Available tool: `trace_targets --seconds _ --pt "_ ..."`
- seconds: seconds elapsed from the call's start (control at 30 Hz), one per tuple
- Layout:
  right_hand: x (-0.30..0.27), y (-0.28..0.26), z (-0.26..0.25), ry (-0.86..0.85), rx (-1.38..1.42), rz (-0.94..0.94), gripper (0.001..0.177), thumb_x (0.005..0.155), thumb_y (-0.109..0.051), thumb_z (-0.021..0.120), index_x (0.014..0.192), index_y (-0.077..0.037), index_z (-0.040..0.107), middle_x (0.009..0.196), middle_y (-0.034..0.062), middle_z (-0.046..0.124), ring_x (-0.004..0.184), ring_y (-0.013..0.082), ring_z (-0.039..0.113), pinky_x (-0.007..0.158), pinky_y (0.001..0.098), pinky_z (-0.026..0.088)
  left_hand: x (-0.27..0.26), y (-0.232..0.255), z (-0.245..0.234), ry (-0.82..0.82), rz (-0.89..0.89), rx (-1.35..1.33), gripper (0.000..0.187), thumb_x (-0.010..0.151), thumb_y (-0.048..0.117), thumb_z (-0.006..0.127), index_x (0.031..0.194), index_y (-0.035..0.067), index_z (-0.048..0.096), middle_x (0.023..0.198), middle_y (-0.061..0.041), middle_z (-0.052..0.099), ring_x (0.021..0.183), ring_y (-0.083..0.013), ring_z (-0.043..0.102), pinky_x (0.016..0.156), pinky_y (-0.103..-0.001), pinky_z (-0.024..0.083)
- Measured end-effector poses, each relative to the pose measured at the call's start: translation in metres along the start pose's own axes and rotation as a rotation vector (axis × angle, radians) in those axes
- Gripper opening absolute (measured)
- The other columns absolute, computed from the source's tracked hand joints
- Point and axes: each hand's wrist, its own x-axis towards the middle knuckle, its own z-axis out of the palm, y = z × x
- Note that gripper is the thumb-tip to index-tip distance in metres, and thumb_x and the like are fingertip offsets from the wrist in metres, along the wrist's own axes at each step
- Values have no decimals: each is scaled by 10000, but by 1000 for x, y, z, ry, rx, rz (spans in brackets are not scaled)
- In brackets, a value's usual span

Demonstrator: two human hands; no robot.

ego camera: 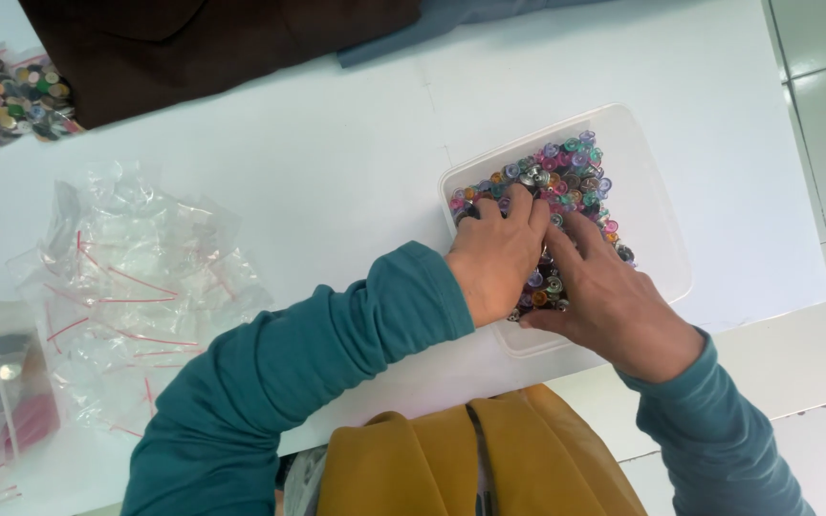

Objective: Sorting various buttons by type and placing them into small plastic bags

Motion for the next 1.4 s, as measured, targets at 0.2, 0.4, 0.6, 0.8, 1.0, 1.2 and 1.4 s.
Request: trace_targets --seconds 0.2,0.4,0.6,0.8,1.0,1.2,1.4 --pt "30 3 35 252 -63 -65 1158 669 -372 940 1548 -46 261 1411 257 343 1064 512 514 764 605 571 9 -12 -13 81 -44 -60 933 388 338 953 1176 194 474 1244 -60 492 840 -230 580 461 -318 553" --pt "42 9 18 205 77 -87 829 723 -153 862 1411 -95 402 1192 201 407 784 450 550 565 566 541 22 -21 -11 115 -27 -162 519 709 126 840 1105 201 513 1070 -40 502 768 -260 599 380 -337 539" --pt "46 28 12 168 -81 5 594 746 -62 674 1302 -140 480 1117 182 446 840 553 591 552 652 523 27 -39 -18 93 100 -297 514 665 -68 768 1075 138 538 1007 -81 529 650 -274 598 391 -393 535" --pt "34 53 3 207 -36 -71 375 757 -76 687 1117 -155 618 1251 119 571 826 400 651 596 556 557 30 -48 -24 -31 135 -426 415 723 -122 659 1042 127 567 1015 -112 545 686 -331 640 409 -477 522" --pt "22 65 -9 249 125 -110 338 774 -39 717 1070 -202 705 1186 21 617 876 223 673 711 378 556 34 -59 -21 -59 249 -677 288 789 11 727 960 108 516 937 -125 518 553 -341 594 471 -522 406" --pt "16 54 -17 506 322 -251 228 846 54 785 1045 -20 703 1175 167 672 1064 241 665 891 305 536 41 -85 -40 -186 285 -1207 249 829 17 606 1017 171 552 957 -45 544 770 -224 532 697 -386 427" --pt "20 50 -17 503 691 -215 215 894 110 761 1031 55 606 1102 194 654 1136 277 656 1050 341 531 51 -93 -48 -171 283 -1401 129 979 152 611 1100 149 564 1106 -41 691 971 -220 672 838 -363 521"
